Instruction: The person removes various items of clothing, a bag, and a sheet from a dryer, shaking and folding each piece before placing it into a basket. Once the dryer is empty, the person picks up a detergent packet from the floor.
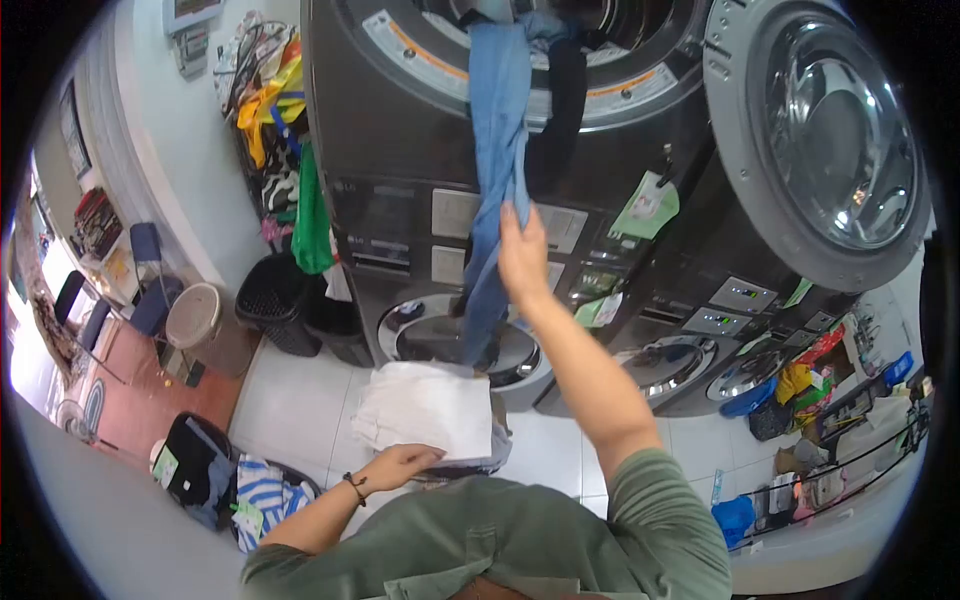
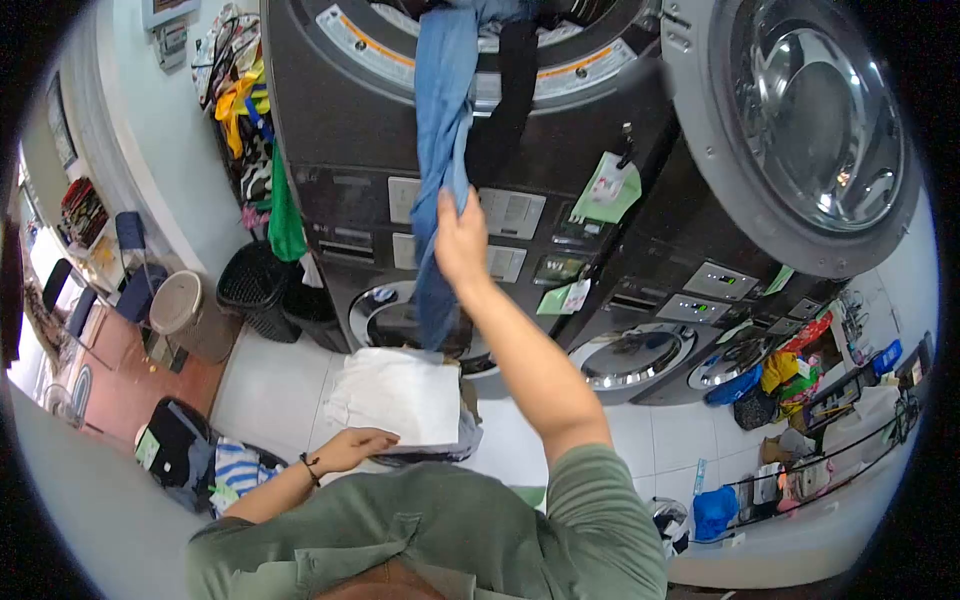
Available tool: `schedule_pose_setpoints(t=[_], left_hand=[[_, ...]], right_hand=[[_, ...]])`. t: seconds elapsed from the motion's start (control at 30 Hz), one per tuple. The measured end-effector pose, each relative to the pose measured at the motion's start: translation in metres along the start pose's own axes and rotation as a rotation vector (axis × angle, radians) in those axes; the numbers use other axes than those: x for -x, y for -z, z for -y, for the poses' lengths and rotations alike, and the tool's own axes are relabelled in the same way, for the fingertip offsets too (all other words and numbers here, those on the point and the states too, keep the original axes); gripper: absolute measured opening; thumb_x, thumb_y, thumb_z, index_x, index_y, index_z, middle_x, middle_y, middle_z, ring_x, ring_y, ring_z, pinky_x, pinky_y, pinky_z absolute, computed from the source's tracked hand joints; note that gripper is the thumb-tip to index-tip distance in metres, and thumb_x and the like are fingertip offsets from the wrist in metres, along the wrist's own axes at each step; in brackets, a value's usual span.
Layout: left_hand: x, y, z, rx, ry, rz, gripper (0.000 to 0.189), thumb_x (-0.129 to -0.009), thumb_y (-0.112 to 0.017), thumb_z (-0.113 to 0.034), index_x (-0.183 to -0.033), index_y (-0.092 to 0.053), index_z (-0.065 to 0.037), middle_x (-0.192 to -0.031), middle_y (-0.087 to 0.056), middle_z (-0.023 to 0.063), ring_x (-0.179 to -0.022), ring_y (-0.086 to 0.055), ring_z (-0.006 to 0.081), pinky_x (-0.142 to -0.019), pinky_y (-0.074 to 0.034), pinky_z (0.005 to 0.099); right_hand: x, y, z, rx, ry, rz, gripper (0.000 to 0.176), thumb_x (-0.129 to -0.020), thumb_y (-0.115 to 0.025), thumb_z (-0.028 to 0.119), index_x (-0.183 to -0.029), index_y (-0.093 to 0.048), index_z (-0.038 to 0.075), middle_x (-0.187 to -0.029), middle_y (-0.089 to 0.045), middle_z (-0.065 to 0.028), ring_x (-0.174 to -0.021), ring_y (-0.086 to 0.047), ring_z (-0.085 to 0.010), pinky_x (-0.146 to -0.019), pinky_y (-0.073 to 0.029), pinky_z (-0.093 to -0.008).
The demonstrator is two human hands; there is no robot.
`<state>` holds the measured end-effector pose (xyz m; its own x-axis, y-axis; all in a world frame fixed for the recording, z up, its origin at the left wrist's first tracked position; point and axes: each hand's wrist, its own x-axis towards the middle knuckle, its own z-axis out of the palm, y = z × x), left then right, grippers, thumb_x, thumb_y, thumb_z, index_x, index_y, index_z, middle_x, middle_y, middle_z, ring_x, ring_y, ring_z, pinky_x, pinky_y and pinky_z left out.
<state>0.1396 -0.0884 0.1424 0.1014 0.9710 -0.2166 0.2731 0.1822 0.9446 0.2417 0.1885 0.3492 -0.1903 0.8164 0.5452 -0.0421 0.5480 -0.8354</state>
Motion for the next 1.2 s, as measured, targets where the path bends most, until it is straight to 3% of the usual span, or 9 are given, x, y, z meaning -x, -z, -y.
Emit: schedule_pose_setpoints(t=[0.27, 0.4, 0.53, 0.67, 0.83, 0.9, 0.97, 1.07, 1.2], left_hand=[[-0.100, 0.084, -0.101, 0.355, -0.445, -0.446, 0.049, -0.098, -0.041, -0.046, -0.112, -0.057, -0.002, -0.087, -0.062, 0.0044, -0.071, -0.057, 0.0100, -0.069, -0.046, 0.0236], [-0.143, 0.088, -0.191, 0.404, -0.766, -0.393, 0.068, -0.093, -0.051, -0.049, -0.142, -0.028, -0.008, -0.129, -0.045, 0.0111, -0.110, -0.050, 0.0177, -0.093, -0.040, 0.0339], [-0.178, 0.094, -0.274, 0.538, -0.836, -0.505, 0.081, -0.087, -0.065, -0.037, -0.145, -0.019, -0.003, -0.137, -0.039, 0.0189, -0.120, -0.046, 0.0230, -0.099, -0.039, 0.0363], [-0.202, 0.105, -0.311, 0.768, -0.749, -0.519, 0.072, -0.083, -0.072, -0.028, -0.136, -0.034, 0.003, -0.128, -0.050, 0.0154, -0.113, -0.051, 0.0214, -0.095, -0.043, 0.0322], [-0.175, 0.013, -0.273, 0.679, -0.702, -0.427, 0.035, -0.082, -0.069, -0.013, -0.111, -0.060, 0.003, -0.106, -0.065, 0.0098, -0.099, -0.059, 0.0186, -0.088, -0.046, 0.0328], [-0.178, -0.024, -0.207, 0.318, -0.742, -0.281, 0.032, -0.078, -0.068, -0.012, -0.108, -0.063, 0.000, -0.101, -0.067, 0.0116, -0.091, -0.063, 0.0200, -0.084, -0.048, 0.0326], [-0.156, -0.062, -0.174, -0.824, -0.858, -0.062, 0.032, -0.076, -0.067, -0.014, -0.106, -0.064, -0.002, -0.098, -0.068, 0.0136, -0.086, -0.064, 0.0273, -0.082, -0.050, 0.0353], [-0.123, -0.129, -0.155, -0.355, -1.005, 0.686, 0.032, -0.076, -0.065, -0.015, -0.108, -0.063, -0.007, -0.104, -0.065, 0.0151, -0.095, -0.062, 0.0340, -0.085, -0.048, 0.0390], [-0.111, -0.173, -0.130, -0.243, -0.794, 1.151, 0.038, -0.076, -0.067, -0.013, -0.113, -0.061, -0.009, -0.114, -0.061, 0.0150, -0.104, -0.059, 0.0325, -0.088, -0.047, 0.0393]], right_hand=[[0.106, 0.059, 0.023, 0.027, -0.028, 0.150, 0.035, -0.099, -0.044, 0.024, -0.120, -0.050, -0.003, -0.097, -0.061, -0.0127, -0.090, -0.057, -0.0190, -0.083, -0.044, -0.0315], [0.160, 0.099, 0.024, -0.052, -0.168, 0.121, 0.032, -0.097, -0.048, 0.020, -0.119, -0.051, -0.002, -0.097, -0.062, -0.0130, -0.088, -0.057, -0.0178, -0.081, -0.045, -0.0306], [0.208, 0.149, 0.033, 0.263, -0.365, 0.410, 0.032, -0.093, -0.054, 0.020, -0.119, -0.053, 0.001, -0.091, -0.064, -0.0143, -0.080, -0.060, -0.0217, -0.076, -0.048, -0.0327], [0.279, 0.184, 0.050, 0.297, -0.595, 0.713, 0.036, -0.092, -0.057, 0.025, -0.125, -0.054, 0.009, -0.098, -0.066, -0.0198, -0.090, -0.066, -0.0295, -0.081, -0.049, -0.0355], [0.374, 0.249, -0.049, 0.525, -0.932, 0.422, 0.042, -0.086, -0.065, 0.031, -0.118, -0.059, 0.005, -0.097, -0.067, -0.0185, -0.091, -0.065, -0.0291, -0.083, -0.049, -0.0352], [0.390, 0.261, -0.045, 0.680, -0.748, 0.281, 0.050, -0.080, -0.071, 0.032, -0.119, -0.058, 0.004, -0.103, -0.066, -0.0172, -0.095, -0.064, -0.0296, -0.084, -0.049, -0.0371], [0.394, 0.273, -0.060, 0.493, -0.657, -0.038, 0.061, -0.081, -0.070, 0.028, -0.133, -0.046, 0.006, -0.128, -0.052, -0.0161, -0.111, -0.054, -0.0298, -0.091, -0.045, -0.0385], [0.367, 0.283, -0.052, -0.287, -0.310, -0.710, 0.051, -0.097, -0.046, 0.030, -0.139, -0.035, 0.003, -0.127, -0.047, -0.0105, -0.121, -0.042, -0.0197, -0.102, -0.035, -0.0344], [0.341, 0.305, -0.004, 0.150, -0.130, -0.704, 0.050, -0.096, -0.043, 0.035, -0.132, -0.043, 0.000, -0.131, -0.048, -0.0122, -0.119, -0.045, -0.0226, -0.105, -0.029, -0.0346]])
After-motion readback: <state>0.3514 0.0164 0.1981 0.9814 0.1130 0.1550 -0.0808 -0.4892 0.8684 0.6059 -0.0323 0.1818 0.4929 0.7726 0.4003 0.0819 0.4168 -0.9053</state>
